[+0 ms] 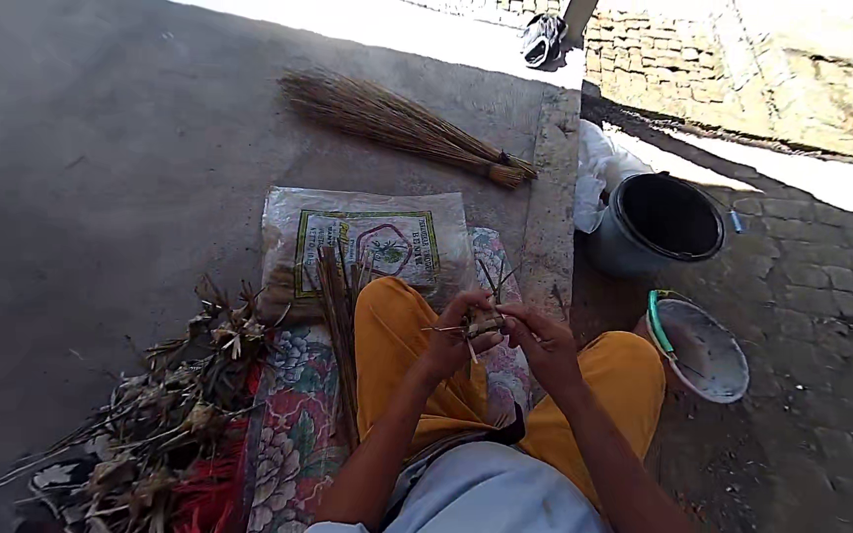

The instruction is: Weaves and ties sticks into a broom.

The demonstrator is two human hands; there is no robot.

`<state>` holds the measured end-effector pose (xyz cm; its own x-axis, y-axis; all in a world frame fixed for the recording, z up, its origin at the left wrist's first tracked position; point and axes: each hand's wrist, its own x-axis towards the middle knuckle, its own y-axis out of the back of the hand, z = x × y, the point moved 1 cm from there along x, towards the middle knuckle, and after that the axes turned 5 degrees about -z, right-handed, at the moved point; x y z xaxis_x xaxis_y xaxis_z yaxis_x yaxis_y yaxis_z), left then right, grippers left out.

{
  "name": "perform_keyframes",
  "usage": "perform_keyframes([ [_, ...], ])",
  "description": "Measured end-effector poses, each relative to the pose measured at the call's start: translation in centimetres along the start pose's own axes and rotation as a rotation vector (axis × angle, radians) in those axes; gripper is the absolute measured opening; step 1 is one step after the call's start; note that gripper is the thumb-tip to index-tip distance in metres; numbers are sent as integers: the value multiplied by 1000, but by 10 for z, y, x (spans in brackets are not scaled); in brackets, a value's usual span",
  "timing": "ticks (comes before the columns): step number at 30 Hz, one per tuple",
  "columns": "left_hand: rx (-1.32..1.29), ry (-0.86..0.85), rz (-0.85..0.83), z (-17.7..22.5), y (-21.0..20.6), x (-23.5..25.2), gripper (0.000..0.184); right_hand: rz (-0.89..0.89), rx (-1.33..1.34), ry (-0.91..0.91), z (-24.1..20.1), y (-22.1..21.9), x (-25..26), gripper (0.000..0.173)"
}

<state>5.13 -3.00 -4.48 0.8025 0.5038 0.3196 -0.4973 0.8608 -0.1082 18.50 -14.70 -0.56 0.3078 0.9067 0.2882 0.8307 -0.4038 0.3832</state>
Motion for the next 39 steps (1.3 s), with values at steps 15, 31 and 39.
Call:
perform_keyframes([
  [15, -126, 224, 41, -16, -6, 13, 12, -207, 840, -446, 39, 10, -7, 13],
  [31, 206, -150, 140, -28, -15, 33, 17, -80, 890, -571, 23, -4, 3, 6],
  [39, 115, -79, 136, -25, -15, 24, 15, -127, 1065, -472, 31, -5, -3, 14],
])
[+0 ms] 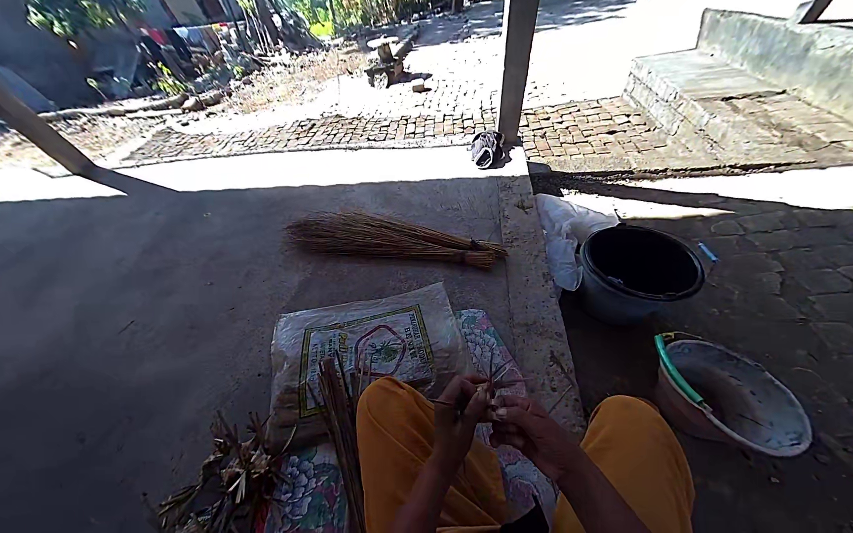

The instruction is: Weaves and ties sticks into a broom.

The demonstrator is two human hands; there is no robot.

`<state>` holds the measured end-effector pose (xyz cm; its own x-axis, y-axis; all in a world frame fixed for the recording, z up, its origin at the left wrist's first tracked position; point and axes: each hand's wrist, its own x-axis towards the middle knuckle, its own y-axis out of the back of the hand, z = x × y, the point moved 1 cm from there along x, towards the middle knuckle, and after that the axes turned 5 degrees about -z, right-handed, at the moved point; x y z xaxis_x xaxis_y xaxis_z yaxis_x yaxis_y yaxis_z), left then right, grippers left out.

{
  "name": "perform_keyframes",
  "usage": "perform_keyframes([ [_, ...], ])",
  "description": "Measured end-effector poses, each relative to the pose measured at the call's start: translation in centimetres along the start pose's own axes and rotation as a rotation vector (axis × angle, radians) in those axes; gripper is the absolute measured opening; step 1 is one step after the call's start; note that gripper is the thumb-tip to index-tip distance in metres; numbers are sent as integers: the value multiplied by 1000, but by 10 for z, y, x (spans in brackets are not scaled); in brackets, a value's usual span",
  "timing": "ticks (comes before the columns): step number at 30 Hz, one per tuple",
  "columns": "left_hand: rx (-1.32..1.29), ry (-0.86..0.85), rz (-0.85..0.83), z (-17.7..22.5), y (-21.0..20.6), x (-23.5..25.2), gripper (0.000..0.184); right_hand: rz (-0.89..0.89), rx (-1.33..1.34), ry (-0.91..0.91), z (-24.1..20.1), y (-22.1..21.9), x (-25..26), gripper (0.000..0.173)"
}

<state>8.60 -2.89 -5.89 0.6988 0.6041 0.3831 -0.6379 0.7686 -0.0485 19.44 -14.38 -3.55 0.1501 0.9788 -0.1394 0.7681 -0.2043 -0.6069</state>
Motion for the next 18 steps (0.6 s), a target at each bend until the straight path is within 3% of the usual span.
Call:
perform_keyframes([
  [5, -322, 197, 52, 13, -1, 10, 18, -22, -59, 209, -28, 1, -1, 14],
  [7, -460, 264, 70, 19, 1, 15, 43, 15, -178, 255, -42, -3, -6, 22],
  [8, -530, 307, 93, 25, 2, 17, 46, 41, -234, 258, -48, -6, -8, 22],
  [10, -638, 381, 149, 34, 3, 16, 38, 103, -363, 214, -51, -13, -14, 20],
  [13, -729, 403, 174, 38, 4, 15, 38, 109, -570, 89, -40, -19, -13, 24],
  [18, -710, 369, 129, 24, 6, 6, 70, 72, -458, 46, -12, -25, -3, 12],
])
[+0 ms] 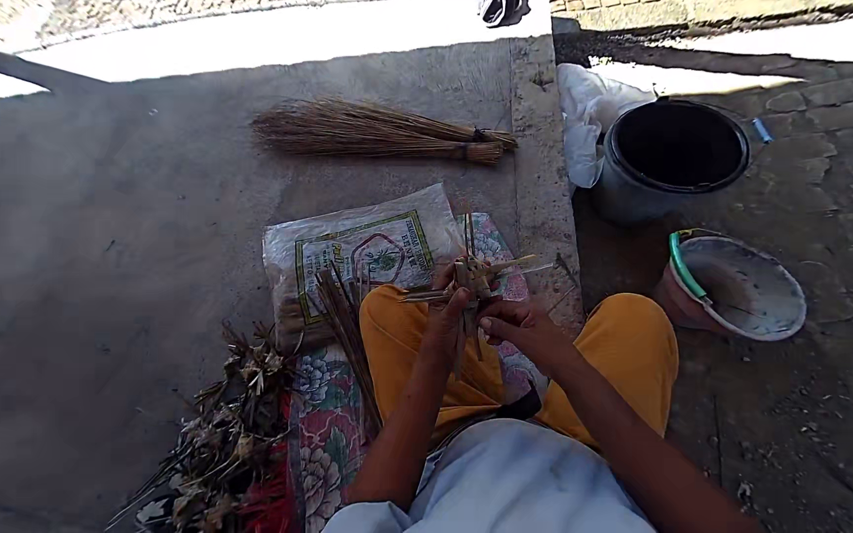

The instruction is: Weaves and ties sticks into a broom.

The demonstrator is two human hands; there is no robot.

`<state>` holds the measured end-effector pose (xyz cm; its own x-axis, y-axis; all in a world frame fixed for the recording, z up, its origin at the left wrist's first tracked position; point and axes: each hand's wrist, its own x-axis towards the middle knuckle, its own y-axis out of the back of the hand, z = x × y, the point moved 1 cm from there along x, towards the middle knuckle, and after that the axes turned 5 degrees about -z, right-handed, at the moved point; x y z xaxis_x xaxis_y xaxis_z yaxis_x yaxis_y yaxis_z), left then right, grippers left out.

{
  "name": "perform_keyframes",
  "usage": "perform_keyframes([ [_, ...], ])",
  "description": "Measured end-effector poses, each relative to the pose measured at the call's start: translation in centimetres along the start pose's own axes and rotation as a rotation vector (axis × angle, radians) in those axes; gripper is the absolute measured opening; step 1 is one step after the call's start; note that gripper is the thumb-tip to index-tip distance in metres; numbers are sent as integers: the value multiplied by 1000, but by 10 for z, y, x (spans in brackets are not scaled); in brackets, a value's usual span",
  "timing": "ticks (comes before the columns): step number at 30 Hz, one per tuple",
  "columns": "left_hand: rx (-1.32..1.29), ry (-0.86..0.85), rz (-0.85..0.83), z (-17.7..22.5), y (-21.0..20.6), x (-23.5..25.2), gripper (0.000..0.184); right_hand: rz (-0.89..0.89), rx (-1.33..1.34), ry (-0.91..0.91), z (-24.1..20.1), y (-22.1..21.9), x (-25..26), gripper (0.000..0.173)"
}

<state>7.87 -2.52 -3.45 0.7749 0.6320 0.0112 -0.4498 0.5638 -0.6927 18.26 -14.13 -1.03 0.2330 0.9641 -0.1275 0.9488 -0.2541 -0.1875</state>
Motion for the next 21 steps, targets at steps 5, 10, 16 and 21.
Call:
perform_keyframes([
  [5, 6, 7, 89, 2, 0, -1, 55, 83, -46, 65, 14, -14, 10, 7],
  [10, -104, 44, 186, 11, 6, 4, 37, -94, 54, 47, 11, -6, 8, 7],
  [16, -238, 51, 207, 15, 10, 8, 26, -372, 385, 48, 20, 10, 0, 19],
  [21, -250, -4, 218, 11, 1, 10, 34, -143, 167, -158, 23, -3, 4, 12],
])
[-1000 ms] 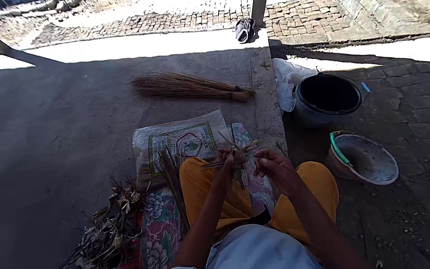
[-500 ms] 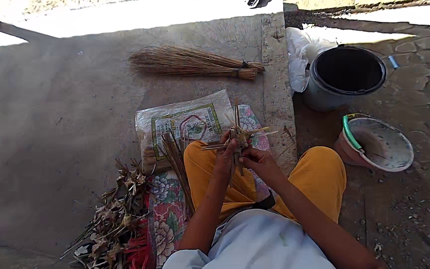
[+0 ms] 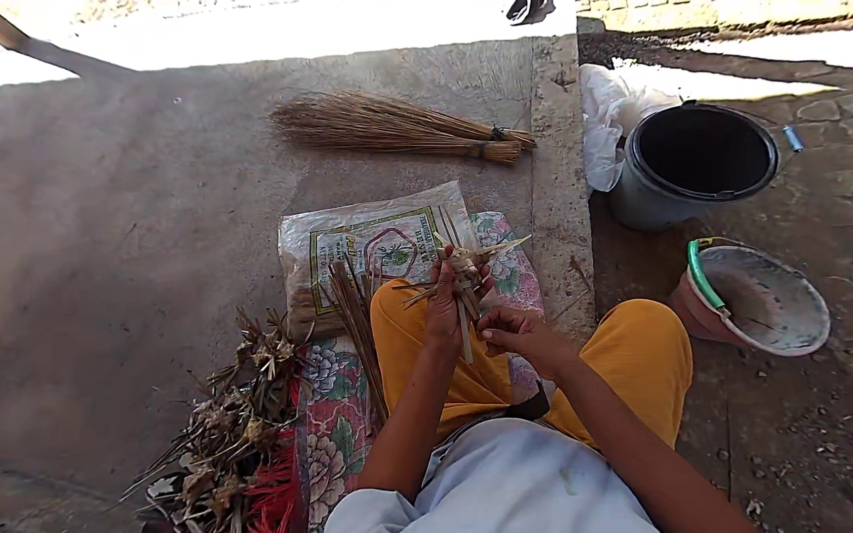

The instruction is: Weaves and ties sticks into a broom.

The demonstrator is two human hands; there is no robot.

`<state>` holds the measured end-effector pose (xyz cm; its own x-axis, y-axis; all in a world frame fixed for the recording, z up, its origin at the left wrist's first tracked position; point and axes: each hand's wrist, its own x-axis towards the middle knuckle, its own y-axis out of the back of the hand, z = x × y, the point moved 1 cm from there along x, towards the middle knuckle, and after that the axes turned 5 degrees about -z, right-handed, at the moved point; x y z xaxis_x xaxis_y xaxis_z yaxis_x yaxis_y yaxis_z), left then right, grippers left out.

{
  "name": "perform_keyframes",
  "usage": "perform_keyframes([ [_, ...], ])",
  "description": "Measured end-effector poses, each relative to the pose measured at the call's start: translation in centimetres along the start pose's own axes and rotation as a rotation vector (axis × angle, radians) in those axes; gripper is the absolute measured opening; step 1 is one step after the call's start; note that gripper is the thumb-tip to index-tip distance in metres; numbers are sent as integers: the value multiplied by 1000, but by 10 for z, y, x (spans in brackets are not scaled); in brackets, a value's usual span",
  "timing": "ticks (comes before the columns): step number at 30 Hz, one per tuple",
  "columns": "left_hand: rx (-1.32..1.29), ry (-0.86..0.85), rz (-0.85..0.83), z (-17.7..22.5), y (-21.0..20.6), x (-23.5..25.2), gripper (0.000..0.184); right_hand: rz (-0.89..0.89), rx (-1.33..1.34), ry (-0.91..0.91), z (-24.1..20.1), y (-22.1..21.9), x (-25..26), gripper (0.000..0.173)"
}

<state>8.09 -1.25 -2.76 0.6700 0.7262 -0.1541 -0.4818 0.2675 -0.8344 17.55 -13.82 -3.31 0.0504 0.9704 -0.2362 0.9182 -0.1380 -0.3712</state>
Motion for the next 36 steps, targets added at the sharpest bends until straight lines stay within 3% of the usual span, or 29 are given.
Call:
perform_keyframes([
  [6, 111, -54, 33, -7, -6, -8, 35, 212, -72, 12, 3, -10, 8, 17],
  [9, 123, -69, 70, -6, -7, -8, 36, 231, -190, 17, 6, -7, 10, 34],
  [13, 154, -87, 50, -7, -4, -8, 35, 172, -109, 77, 7, -7, 8, 12],
  [16, 258, -83, 19, -13, 0, -9, 33, 211, -17, 158, 4, -10, 10, 7],
  [22, 166, -61, 95, -2, 18, 3, 14, -104, -192, 128, 1, 9, -3, 12],
  [25, 102, -11, 135, 6, 26, 4, 24, -166, -197, 88, 2, 17, -11, 12],
  [29, 361, 13, -187, 18, 29, -1, 45, 32, -267, 114, -8, 28, -12, 11],
  [32, 585, 34, -308, 20, 18, -6, 52, 188, -314, 223, -24, 28, -13, 12],
  [36, 1069, -226, -413, 11, 8, -7, 80, 332, -284, 238, -39, 12, -10, 14],
])
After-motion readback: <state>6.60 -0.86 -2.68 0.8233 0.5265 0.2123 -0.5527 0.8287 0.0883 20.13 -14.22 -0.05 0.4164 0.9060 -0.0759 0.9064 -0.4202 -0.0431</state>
